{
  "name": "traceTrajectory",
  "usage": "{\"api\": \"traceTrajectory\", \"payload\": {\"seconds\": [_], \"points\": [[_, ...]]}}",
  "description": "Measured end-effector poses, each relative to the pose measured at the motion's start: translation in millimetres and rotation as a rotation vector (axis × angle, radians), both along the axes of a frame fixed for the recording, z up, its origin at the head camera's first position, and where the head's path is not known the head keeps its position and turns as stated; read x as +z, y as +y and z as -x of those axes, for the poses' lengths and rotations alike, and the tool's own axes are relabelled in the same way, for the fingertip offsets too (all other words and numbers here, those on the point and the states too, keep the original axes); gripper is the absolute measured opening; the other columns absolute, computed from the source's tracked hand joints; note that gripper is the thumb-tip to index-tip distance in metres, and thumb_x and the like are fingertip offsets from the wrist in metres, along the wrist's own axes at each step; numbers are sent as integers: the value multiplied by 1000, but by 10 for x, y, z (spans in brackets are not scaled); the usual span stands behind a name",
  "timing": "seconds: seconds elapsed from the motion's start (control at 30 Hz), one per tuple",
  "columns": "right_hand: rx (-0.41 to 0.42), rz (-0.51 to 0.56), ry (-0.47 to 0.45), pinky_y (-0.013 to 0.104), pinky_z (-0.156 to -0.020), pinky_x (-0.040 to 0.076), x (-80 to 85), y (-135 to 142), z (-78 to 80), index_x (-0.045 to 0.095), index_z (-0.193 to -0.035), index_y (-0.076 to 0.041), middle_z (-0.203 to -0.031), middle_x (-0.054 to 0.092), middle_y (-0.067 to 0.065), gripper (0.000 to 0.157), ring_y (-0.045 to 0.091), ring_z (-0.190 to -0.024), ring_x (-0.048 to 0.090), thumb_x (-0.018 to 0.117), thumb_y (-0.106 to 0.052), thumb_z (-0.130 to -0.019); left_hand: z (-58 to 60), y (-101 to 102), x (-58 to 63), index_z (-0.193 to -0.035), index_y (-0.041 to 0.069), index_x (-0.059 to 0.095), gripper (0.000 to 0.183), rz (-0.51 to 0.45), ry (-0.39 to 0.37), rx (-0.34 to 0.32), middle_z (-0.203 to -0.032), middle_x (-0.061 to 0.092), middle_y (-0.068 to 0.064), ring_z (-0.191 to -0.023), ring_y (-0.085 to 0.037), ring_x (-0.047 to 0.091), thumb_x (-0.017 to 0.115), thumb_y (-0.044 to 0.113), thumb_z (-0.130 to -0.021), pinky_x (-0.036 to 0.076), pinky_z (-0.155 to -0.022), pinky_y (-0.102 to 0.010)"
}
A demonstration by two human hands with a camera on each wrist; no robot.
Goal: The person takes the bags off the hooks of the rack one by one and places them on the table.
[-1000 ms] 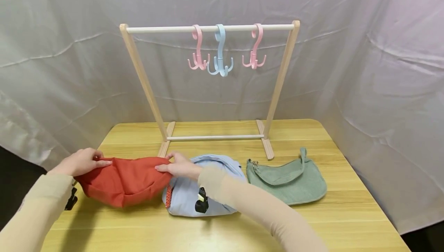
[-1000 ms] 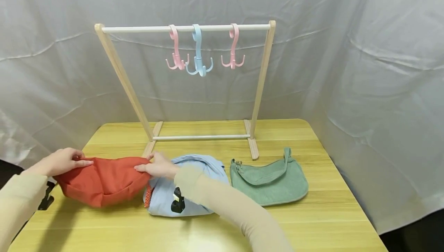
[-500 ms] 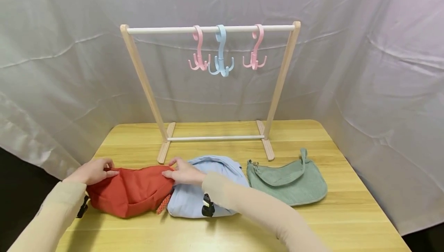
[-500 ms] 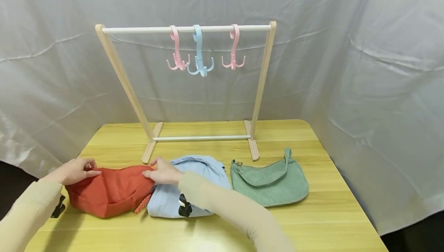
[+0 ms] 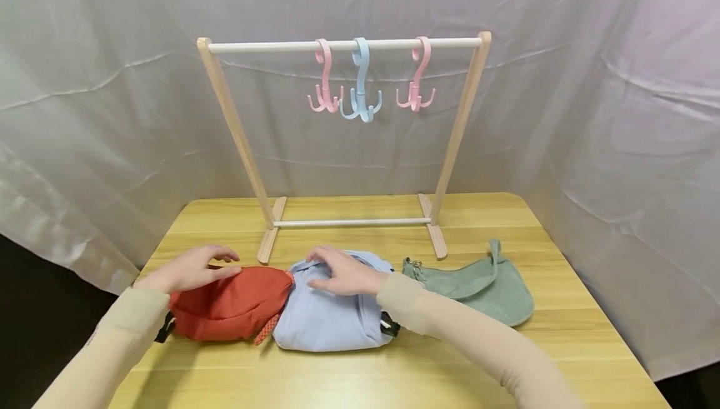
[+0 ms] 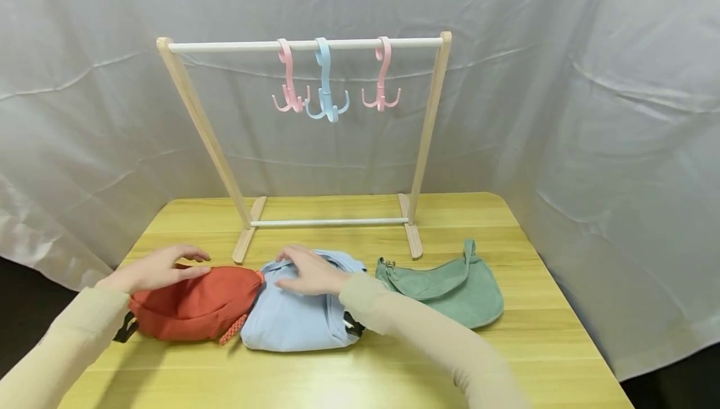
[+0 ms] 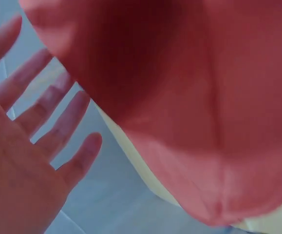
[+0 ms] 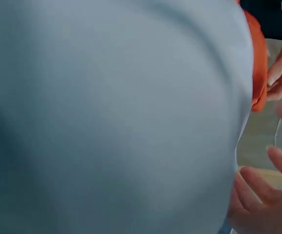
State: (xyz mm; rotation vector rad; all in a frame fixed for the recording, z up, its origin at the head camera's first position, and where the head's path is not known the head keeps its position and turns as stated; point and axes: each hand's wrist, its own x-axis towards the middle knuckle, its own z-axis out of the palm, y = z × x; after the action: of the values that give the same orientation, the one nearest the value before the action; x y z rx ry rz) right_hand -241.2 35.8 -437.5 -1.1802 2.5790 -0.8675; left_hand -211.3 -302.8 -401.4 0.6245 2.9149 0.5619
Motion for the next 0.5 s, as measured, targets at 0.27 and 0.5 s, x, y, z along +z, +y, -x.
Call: {"api": "traceTrajectory", "payload": {"seconds": [0.27,0.5], "points": [[116,-281,66,44,-119,36,-19,269,-59,41,-152,-22,-153,42,6,80,24,-144,39,74,-55,-86,59,222,-36,-110,9,72,34,9,-138,-73,-107,72,-3,-94,-16,61,72,37,-92,51,-87,-38],[121,-365,90,41,-117,37,-56,428,-108,37,-154,-24,-153,41,5,90,21,-140,40,78,-56,-81,147,171,-105,-94,12,73,12,-53,-155,-157,-89,68,6,-78,-1,50,70,24,-94,45,-73,-23]]}}
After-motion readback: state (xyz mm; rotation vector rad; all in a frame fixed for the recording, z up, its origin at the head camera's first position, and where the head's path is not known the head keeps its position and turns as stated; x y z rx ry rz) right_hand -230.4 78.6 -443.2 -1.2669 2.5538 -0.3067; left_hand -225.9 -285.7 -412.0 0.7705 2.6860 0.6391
